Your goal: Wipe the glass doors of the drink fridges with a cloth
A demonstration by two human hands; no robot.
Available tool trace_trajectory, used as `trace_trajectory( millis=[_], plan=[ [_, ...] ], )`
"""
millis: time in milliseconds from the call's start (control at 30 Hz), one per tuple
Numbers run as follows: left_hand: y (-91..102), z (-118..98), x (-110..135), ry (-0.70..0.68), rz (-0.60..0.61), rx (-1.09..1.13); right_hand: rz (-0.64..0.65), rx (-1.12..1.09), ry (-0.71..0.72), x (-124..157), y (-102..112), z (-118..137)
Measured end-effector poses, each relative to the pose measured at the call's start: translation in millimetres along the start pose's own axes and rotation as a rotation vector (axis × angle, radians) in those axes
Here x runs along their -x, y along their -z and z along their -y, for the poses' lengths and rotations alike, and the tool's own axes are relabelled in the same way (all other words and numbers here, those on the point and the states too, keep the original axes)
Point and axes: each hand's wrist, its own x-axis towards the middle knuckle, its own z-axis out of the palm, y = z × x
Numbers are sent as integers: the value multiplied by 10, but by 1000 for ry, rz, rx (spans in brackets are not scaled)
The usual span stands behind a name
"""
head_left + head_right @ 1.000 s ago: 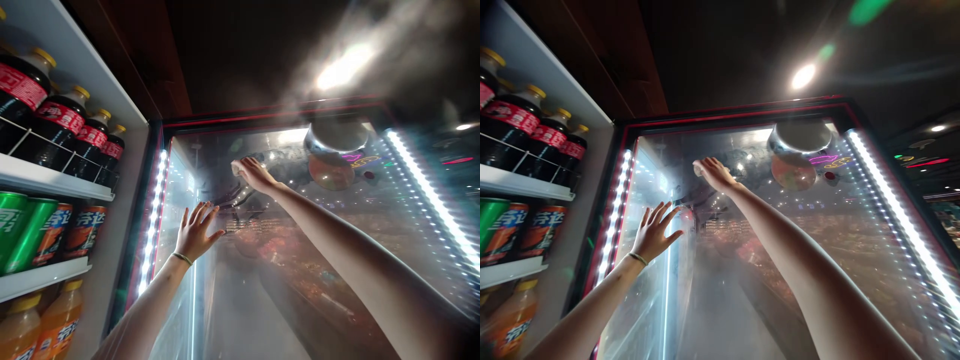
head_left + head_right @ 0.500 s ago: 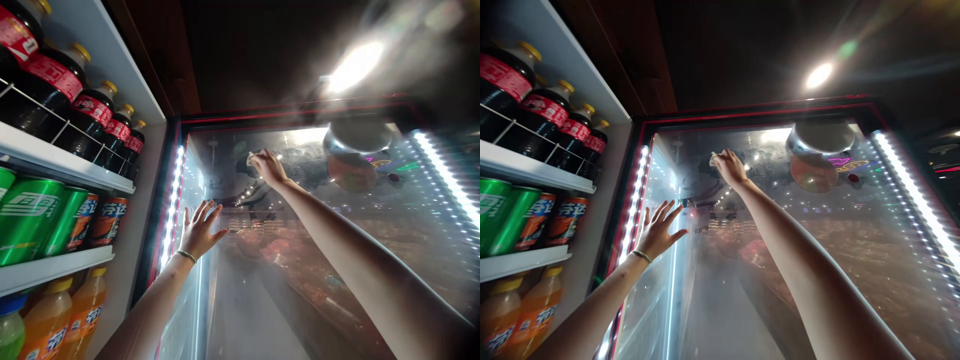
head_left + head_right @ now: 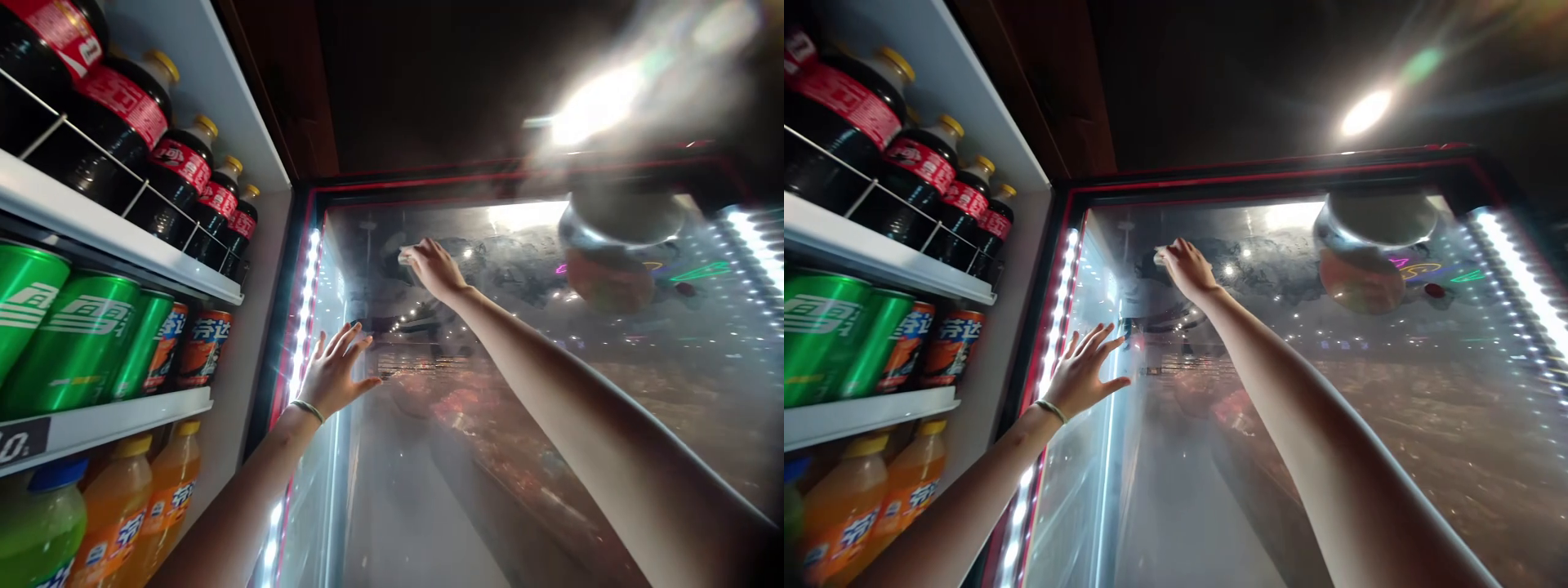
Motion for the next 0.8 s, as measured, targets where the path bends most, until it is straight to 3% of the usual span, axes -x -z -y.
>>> trace_trajectory(
  millis=[67, 167, 267, 367, 467, 567, 800],
  plan=[
    [38, 89, 47, -27, 1, 3, -48, 26, -134, -143, -41, 3],
    [62, 146, 79, -32, -3, 3, -47, 15, -247, -397, -215, 286],
    [65, 136, 83, -22, 5, -9, 16, -52, -123, -473, -358, 629],
    [91, 142, 107, -21, 23, -29, 75, -64, 24, -396, -361, 697],
    [136, 190, 152, -30, 55, -46, 17, 10, -67, -415, -319, 568],
    [159, 237, 183, -30, 65, -60, -47, 18, -169, -637, -383, 589],
    [139, 244, 184, -25, 58, -76, 50, -169, -158, -1130, -750, 1296]
  ],
)
